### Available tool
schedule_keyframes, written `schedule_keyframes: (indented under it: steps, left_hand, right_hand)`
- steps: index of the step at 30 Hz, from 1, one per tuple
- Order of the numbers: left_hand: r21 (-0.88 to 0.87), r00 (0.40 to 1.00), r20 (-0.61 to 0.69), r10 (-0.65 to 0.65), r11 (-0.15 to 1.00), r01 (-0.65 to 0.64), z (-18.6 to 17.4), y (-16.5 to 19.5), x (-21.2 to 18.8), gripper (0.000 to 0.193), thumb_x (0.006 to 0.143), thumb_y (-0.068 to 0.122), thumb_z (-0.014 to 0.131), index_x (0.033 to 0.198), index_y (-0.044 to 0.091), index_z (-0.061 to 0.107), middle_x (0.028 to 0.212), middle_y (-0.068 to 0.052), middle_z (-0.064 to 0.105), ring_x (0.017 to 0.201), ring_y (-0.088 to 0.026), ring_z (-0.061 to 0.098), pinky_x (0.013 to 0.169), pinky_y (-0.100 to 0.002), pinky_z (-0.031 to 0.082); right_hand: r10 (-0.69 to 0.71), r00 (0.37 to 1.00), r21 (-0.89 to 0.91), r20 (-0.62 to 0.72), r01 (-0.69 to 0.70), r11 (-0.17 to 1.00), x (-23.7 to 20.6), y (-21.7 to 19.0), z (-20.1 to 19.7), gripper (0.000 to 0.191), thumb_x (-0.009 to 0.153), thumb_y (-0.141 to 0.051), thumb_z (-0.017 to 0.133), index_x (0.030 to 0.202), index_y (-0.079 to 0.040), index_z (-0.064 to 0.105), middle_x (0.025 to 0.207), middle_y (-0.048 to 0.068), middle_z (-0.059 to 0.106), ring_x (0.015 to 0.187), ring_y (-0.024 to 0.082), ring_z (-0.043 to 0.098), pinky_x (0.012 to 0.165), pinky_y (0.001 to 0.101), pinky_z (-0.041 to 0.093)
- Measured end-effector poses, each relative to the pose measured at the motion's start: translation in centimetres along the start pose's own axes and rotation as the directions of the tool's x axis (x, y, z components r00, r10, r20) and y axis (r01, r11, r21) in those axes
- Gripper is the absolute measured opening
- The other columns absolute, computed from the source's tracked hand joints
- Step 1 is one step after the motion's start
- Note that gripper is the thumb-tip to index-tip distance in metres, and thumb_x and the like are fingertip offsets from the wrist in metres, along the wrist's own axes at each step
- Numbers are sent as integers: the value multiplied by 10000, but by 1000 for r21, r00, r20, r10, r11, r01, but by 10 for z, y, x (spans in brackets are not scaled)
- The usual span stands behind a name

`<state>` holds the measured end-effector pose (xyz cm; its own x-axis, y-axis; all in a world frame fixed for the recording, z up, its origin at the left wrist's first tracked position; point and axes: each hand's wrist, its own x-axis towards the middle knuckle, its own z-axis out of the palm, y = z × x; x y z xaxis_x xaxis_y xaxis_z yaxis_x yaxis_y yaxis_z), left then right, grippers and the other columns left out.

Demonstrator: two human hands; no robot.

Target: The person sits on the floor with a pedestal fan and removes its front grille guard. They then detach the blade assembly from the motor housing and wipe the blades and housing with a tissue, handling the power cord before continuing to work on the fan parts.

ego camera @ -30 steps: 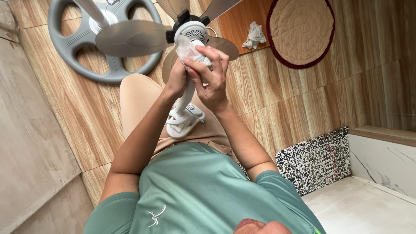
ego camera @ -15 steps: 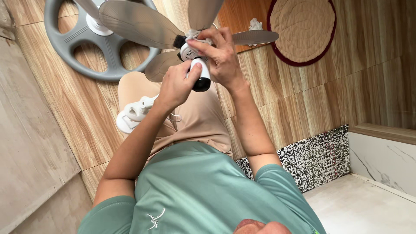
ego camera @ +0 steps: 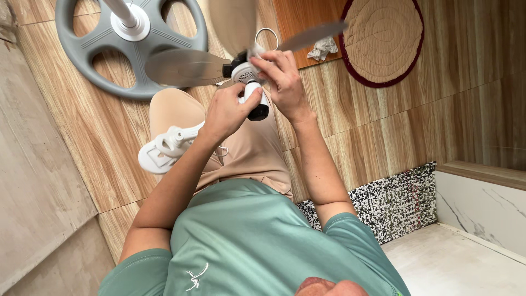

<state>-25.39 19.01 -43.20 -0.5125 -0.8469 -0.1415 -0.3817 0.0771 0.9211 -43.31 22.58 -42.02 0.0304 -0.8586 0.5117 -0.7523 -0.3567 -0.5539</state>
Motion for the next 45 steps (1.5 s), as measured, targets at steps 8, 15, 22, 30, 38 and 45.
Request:
schedule_keyframes:
  steps: [8,15,22,30,38,45]
  left_hand:
    - [-67,989,-113,-92,994,85,16,-23,7,972,763,587,853,1252,-84,349,913,-141,690,882,-272,727,819,-364,565]
    - [-163,989,-23,-145,977,139,31,-64,19,1108,712,599,868,1261,-142,253,880,-111,752,902,-201,734,912,-304,546]
    - [-413,987,120,-103,899,144,43,-103,28,1077,772,469,918,1246,-229,248,975,-165,820,978,-202,752,1024,-258,467]
    - [-386,958,176,-225,880,278,47,-102,30,1247,685,470,894,1403,-176,106,1020,-128,769,1007,-216,732,913,-269,541]
    - [-378,988,106,-115,914,147,59,-118,38,814,728,509,919,1160,-104,603,1432,-227,471,1336,-279,509,1116,-369,418]
    - [-485,984,142,-103,860,160,58,-109,35,1170,723,402,927,1423,-116,147,1078,-96,745,1093,-197,683,968,-274,519]
  right_hand:
    - [186,982,70,-33,-183,981,-18,14,12,239,892,100,680,1109,1,676,1152,142,654,1068,318,650,876,377,570]
    - [200,980,26,-13,-199,980,-26,23,15,233,887,84,688,1093,-21,714,1136,116,672,1033,292,626,850,372,549]
    - [200,980,9,-2,-200,980,-33,31,20,247,887,58,711,1095,-69,751,1116,92,622,1060,278,601,887,378,535]
    - [20,983,-114,182,1,994,-28,36,26,427,795,74,705,1144,-153,803,1092,81,602,1083,279,562,941,421,520]
    - [208,975,5,76,-209,978,-20,49,15,244,863,78,737,1042,-85,764,1002,71,666,1016,242,637,849,360,561]
    - [-22,989,14,147,20,1000,-13,42,27,212,795,70,778,960,-62,775,960,60,669,1027,265,611,869,375,554]
